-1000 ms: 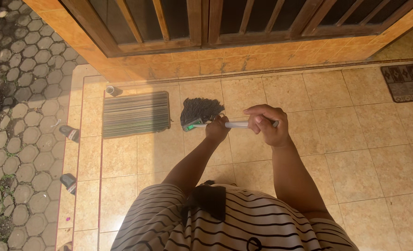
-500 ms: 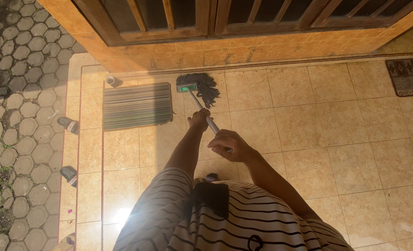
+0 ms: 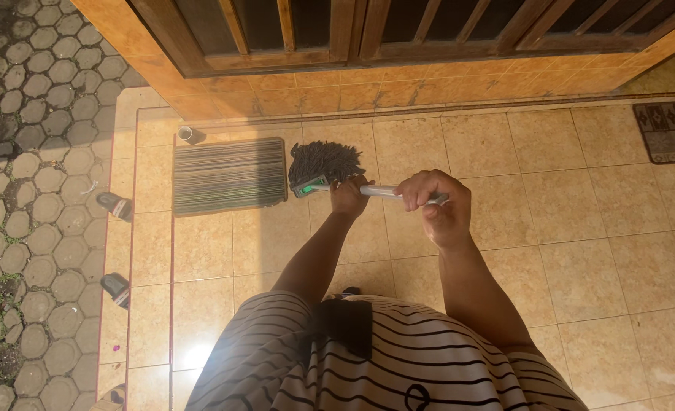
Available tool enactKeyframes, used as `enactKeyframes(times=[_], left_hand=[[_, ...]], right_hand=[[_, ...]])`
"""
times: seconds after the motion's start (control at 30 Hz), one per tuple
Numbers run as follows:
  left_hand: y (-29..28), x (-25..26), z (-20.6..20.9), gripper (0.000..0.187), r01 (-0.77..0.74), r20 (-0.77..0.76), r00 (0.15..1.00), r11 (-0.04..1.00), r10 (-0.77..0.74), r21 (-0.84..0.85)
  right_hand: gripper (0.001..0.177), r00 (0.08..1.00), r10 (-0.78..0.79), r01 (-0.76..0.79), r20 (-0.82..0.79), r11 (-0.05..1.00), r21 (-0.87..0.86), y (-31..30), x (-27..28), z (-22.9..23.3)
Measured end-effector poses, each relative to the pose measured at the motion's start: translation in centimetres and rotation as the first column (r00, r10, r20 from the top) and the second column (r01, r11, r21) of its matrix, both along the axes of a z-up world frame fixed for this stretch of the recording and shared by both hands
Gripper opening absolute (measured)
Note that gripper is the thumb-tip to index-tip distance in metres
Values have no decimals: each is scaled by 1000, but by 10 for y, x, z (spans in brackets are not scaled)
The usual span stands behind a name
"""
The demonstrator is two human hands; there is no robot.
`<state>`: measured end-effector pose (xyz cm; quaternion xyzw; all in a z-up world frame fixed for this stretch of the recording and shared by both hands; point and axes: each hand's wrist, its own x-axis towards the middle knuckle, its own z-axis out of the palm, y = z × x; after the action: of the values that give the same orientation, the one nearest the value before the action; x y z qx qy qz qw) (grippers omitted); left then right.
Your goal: The person mops a tiled floor using a string mop, moving back and forth across the area. They briefly pause to pick up a plastic water bottle from a shoe rack and place it back before resuming mopping.
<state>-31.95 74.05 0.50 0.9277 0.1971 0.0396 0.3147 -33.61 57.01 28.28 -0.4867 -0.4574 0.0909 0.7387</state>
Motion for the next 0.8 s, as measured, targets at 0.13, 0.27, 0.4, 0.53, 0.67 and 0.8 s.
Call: enactKeyframes(times=[0.13,0.27,0.4,0.53,0.67,0.8], left_hand=[[19,10,-19,35,6,-97,995,1000,-7,-6],[62,5,-51,25,-71,-175,983,993,55,-91],[76,22,-55,26,-92,-166,984,984,66,-154],[54,9,-32,34,-89,3,996,985,90,-150],[29,-8,4,41,-84,-56,996,984,76,-158],[39,-1,8,40,-37,-20,999,995,35,-88]], right_hand=[[52,1000,-21,21,0,997,-77,9,-2,-30],[48,984,-73,122,165,944,-306,38,-30,-78],[38,992,-103,122,69,918,-379,52,-31,-78],[50,983,-175,181,45,934,-307,49,-10,-38],[52,981,-195,189,-1,952,-242,47,-2,7],[52,969,-244,229,-37,945,-236,56,-8,9]])
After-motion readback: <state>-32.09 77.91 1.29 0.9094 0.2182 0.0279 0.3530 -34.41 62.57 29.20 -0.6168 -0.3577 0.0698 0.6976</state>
